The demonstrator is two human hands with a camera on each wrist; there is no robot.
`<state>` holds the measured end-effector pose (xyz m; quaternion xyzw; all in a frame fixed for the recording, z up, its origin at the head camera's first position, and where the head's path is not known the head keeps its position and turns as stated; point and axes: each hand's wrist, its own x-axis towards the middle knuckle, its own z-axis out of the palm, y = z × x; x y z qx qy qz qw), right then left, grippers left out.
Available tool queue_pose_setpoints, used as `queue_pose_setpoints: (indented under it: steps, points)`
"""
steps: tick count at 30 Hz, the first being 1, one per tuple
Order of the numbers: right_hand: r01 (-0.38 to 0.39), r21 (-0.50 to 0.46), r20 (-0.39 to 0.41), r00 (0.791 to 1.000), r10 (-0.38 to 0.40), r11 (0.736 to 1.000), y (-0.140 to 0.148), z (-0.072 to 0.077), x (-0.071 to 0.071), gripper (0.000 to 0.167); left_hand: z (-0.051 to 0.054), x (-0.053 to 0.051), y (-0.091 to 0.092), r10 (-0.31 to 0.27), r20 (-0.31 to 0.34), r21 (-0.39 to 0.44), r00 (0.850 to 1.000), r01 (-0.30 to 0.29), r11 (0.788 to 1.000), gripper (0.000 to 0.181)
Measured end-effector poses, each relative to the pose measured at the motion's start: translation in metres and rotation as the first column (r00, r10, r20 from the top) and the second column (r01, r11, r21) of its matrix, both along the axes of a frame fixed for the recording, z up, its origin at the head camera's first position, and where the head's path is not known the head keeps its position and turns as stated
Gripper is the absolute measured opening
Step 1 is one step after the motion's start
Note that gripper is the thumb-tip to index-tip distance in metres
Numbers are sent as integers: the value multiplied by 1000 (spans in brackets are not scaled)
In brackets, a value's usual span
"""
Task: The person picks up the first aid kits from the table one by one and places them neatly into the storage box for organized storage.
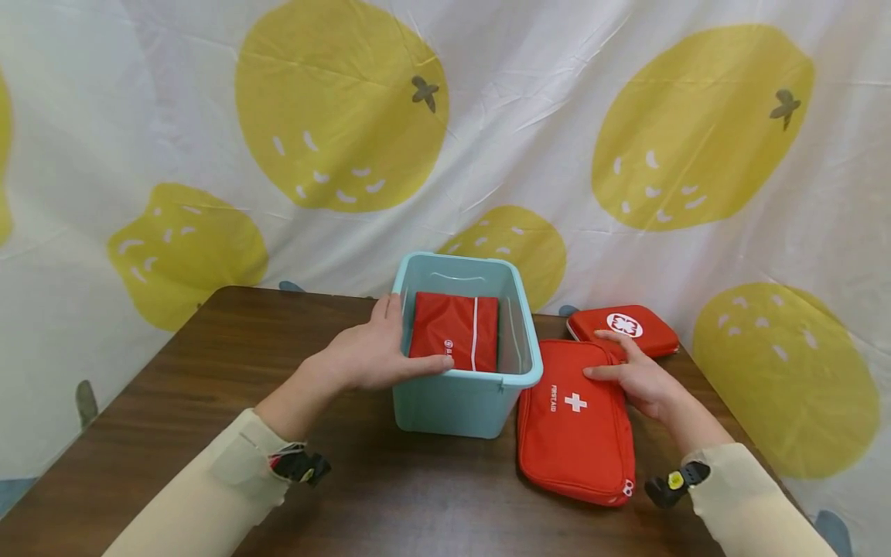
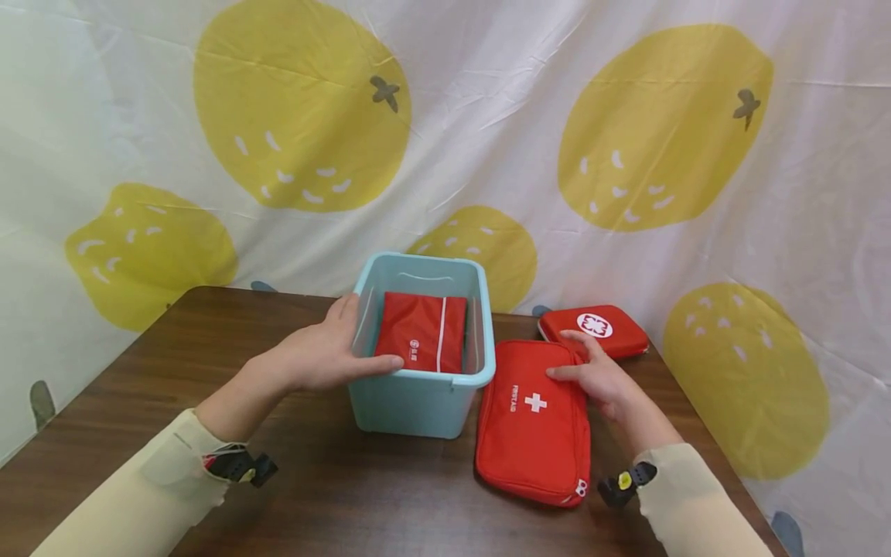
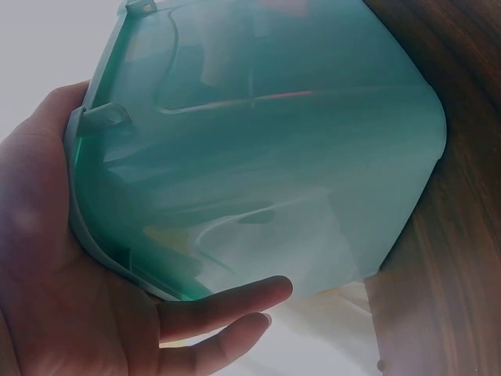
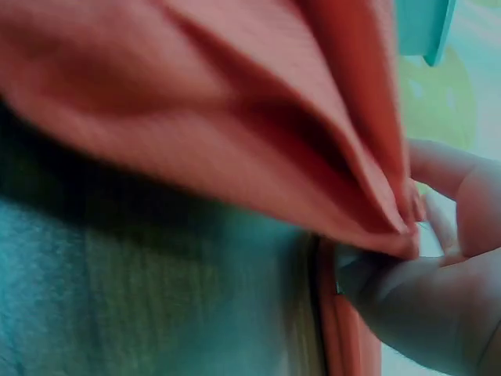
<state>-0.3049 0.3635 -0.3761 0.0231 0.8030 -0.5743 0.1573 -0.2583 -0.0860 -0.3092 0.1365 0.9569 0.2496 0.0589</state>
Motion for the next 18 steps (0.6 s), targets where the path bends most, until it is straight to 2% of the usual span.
queue_pose_setpoints:
  steps: [4, 7, 12, 18]
  points:
    - [-7, -48, -67, 998, 4, 999, 1, 0, 1, 65, 0, 0, 0, -4, -8, -2, 1000, 4, 1000, 135]
    - [-1, -95, -81, 997, -6, 996, 3, 2, 2, 56, 0, 0, 0, -7, -20, -11, 1000, 7, 1000, 135]
    - [31, -140, -100, 994, -45, 990, 4, 5, 3, 56, 0, 0, -1, -9, -19, -11, 1000, 8, 1000, 135]
    - [81, -112, -153, 983, -97, 990, 1, 6, 5, 64, 1, 0, 0, -12, -18, -9, 1000, 12, 1000, 134]
